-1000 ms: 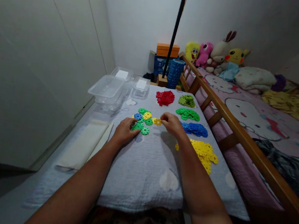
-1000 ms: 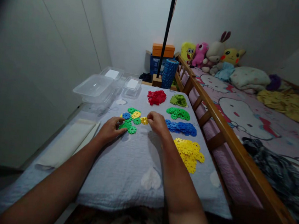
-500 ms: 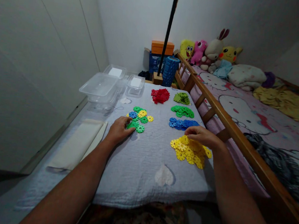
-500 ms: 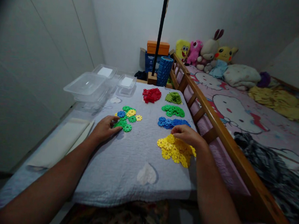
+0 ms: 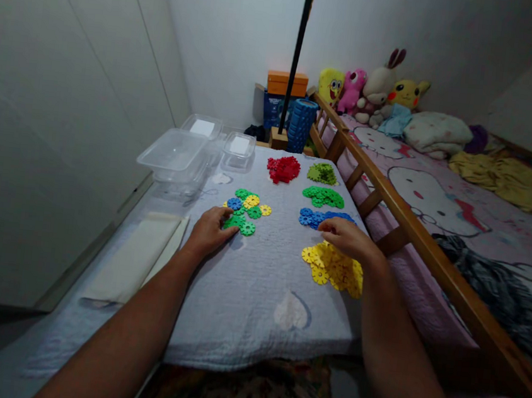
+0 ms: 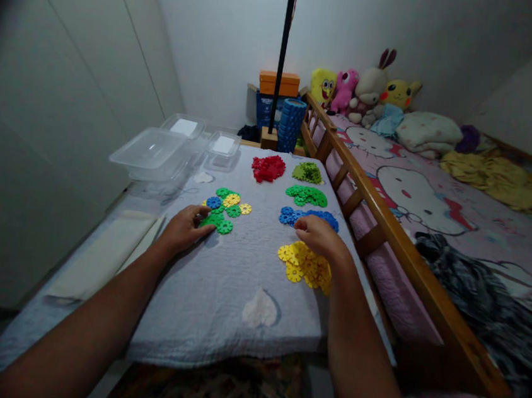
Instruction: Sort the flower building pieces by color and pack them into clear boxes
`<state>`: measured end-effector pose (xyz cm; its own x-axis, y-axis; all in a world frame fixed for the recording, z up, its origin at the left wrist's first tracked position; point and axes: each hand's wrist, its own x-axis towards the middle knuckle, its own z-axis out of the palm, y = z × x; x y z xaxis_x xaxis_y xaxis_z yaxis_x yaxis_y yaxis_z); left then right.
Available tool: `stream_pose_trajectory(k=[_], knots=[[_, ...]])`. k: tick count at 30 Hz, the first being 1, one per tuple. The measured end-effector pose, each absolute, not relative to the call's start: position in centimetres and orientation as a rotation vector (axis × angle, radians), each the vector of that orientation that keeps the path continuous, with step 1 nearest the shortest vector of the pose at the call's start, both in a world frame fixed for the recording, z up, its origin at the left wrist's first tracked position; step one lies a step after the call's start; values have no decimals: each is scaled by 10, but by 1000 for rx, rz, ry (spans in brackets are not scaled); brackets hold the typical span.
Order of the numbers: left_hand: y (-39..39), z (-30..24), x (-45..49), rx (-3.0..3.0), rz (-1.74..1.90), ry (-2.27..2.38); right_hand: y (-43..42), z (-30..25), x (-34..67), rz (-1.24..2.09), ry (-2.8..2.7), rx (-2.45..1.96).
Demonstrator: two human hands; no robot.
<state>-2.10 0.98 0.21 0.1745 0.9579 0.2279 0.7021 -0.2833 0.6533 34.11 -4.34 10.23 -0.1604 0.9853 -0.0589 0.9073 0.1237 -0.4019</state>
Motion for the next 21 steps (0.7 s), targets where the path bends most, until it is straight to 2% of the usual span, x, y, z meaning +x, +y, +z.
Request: stream_pose_trajectory(k=[5,11,16,21], knots=[[9,3,-21,2037,880,1556,-27,97,276,538,-2344,-1724],[7,4,-20,2014,898,1541,-12,55,202,354,-2362,-1728],[8,1,-21,2017,899,1531,-3,26,186,286,-2297,-1731],[10,-1,-21,2009,896,1525,0,19,189,279,-2324,-1749]])
